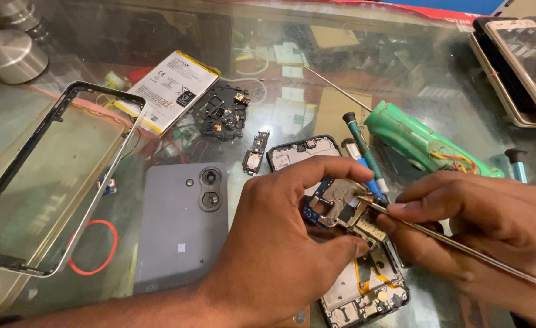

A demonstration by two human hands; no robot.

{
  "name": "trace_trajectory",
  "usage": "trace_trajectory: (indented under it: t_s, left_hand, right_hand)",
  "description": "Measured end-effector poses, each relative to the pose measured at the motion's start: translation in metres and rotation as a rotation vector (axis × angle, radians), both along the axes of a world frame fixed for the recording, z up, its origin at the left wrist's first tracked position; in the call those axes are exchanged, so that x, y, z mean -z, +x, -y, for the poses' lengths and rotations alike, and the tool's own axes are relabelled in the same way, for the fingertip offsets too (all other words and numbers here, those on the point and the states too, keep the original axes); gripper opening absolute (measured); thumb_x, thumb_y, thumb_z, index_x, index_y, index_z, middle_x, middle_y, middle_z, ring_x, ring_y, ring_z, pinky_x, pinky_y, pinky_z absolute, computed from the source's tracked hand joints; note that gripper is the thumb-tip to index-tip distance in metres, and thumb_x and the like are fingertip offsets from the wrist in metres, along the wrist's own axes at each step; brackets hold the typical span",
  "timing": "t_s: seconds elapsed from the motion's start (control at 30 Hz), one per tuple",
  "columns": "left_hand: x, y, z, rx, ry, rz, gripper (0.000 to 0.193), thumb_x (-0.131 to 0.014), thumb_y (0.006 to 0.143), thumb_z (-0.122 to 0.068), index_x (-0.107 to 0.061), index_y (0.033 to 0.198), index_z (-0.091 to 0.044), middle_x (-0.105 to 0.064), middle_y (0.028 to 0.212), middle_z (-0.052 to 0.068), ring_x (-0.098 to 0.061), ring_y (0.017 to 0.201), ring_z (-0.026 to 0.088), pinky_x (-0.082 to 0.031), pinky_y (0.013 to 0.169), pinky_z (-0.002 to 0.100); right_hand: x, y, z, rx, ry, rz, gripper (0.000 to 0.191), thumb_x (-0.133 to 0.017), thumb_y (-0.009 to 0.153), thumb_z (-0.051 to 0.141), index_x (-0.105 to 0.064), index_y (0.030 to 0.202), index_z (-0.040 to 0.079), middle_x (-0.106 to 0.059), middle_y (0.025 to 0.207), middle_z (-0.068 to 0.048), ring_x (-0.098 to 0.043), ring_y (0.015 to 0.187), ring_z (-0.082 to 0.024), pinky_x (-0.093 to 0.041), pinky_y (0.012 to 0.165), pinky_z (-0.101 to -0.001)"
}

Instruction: The person repairs a disassembled smartphone at a glass workbench, holding the exposed motherboard with one hand and using tweezers to lift, reposition, and press small internal components and connectors. They rework several areas of the board and handle the phone frame and other disassembled parts on the bench.

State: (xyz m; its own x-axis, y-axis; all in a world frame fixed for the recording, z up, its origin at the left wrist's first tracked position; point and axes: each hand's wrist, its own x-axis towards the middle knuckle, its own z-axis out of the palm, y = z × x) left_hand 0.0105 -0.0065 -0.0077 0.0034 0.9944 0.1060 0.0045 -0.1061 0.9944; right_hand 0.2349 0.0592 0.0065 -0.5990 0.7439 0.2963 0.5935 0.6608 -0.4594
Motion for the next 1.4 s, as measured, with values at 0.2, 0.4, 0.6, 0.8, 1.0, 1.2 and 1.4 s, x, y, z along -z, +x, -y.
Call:
trace_trajectory:
  t_s: [0.2, 0.4, 0.6, 0.8, 1.0, 1.2, 1.4]
  left_hand:
    - [-0.003, 0.0, -0.004, 0.062, -0.07, 0.113, 0.044, -0.082, 0.071, -0.004, -0.07, 0.113, -0.005, -0.077, 0.087, -0.001, -0.069, 0.078, 0.0, -0.062, 0.069, 0.021]
    - [-0.004, -0.001, -0.003, 0.049, -0.07, 0.113, 0.042, -0.08, 0.073, -0.001, -0.069, 0.113, -0.005, -0.076, 0.086, -0.001, -0.066, 0.076, 0.0, -0.06, 0.066, 0.022]
    - [-0.004, 0.004, 0.0, -0.008, -0.091, 0.095, 0.045, -0.081, 0.068, 0.0, -0.072, 0.111, -0.007, -0.078, 0.087, -0.002, -0.07, 0.074, 0.002, -0.06, 0.066, 0.021]
    - [-0.001, 0.003, -0.002, -0.05, -0.013, 0.043, 0.041, -0.079, 0.071, -0.002, -0.071, 0.111, -0.007, -0.079, 0.09, -0.001, -0.074, 0.079, 0.003, -0.063, 0.069, 0.02]
    - [-0.002, 0.001, -0.001, -0.027, 0.011, -0.023, 0.044, -0.081, 0.072, -0.004, -0.069, 0.114, -0.007, -0.077, 0.088, 0.004, -0.074, 0.076, 0.006, -0.062, 0.066, 0.023]
    - [-0.004, 0.0, 0.001, -0.007, 0.037, -0.058, 0.045, -0.081, 0.072, -0.004, -0.069, 0.115, -0.008, -0.076, 0.089, 0.003, -0.073, 0.074, 0.007, -0.062, 0.066, 0.023]
    - [-0.004, 0.0, 0.001, -0.003, 0.061, 0.014, 0.049, -0.078, 0.071, -0.005, -0.066, 0.118, -0.008, -0.074, 0.093, 0.001, -0.074, 0.082, 0.006, -0.062, 0.07, 0.022]
  right_hand:
    - [0.002, -0.001, 0.002, -0.183, 0.256, -0.068, 0.025, -0.088, 0.078, 0.015, -0.068, 0.092, 0.009, -0.073, 0.083, -0.002, -0.075, 0.073, -0.013, -0.059, 0.065, -0.0264]
    - [-0.004, -0.012, 0.012, -0.13, 0.445, -0.009, 0.026, -0.089, 0.075, 0.013, -0.068, 0.09, 0.008, -0.072, 0.083, -0.007, -0.074, 0.075, -0.023, -0.057, 0.068, -0.0347]
    - [-0.005, -0.016, 0.0, 0.255, 0.099, -0.346, 0.022, -0.077, 0.1, 0.005, -0.056, 0.106, 0.001, -0.068, 0.097, -0.012, -0.068, 0.084, -0.014, -0.055, 0.078, -0.025]
    - [0.008, 0.002, -0.004, 0.108, -0.074, -0.418, 0.029, -0.078, 0.083, 0.002, -0.058, 0.103, 0.003, -0.068, 0.095, -0.012, -0.066, 0.077, -0.013, -0.053, 0.072, -0.0246]
    - [0.003, -0.006, -0.006, -0.083, 0.084, -0.114, 0.034, -0.094, 0.069, 0.01, -0.069, 0.092, 0.006, -0.077, 0.093, -0.008, -0.066, 0.075, -0.011, -0.048, 0.056, -0.0216]
    - [-0.002, -0.016, -0.004, -0.14, 0.09, -0.225, 0.03, -0.089, 0.074, 0.01, -0.068, 0.094, 0.005, -0.073, 0.092, -0.005, -0.064, 0.07, -0.006, -0.044, 0.053, -0.018]
    - [-0.003, -0.008, -0.001, 0.021, -0.032, -0.099, 0.02, -0.088, 0.071, 0.008, -0.073, 0.084, 0.007, -0.072, 0.086, -0.003, -0.045, 0.041, -0.002, -0.028, 0.038, -0.0209]
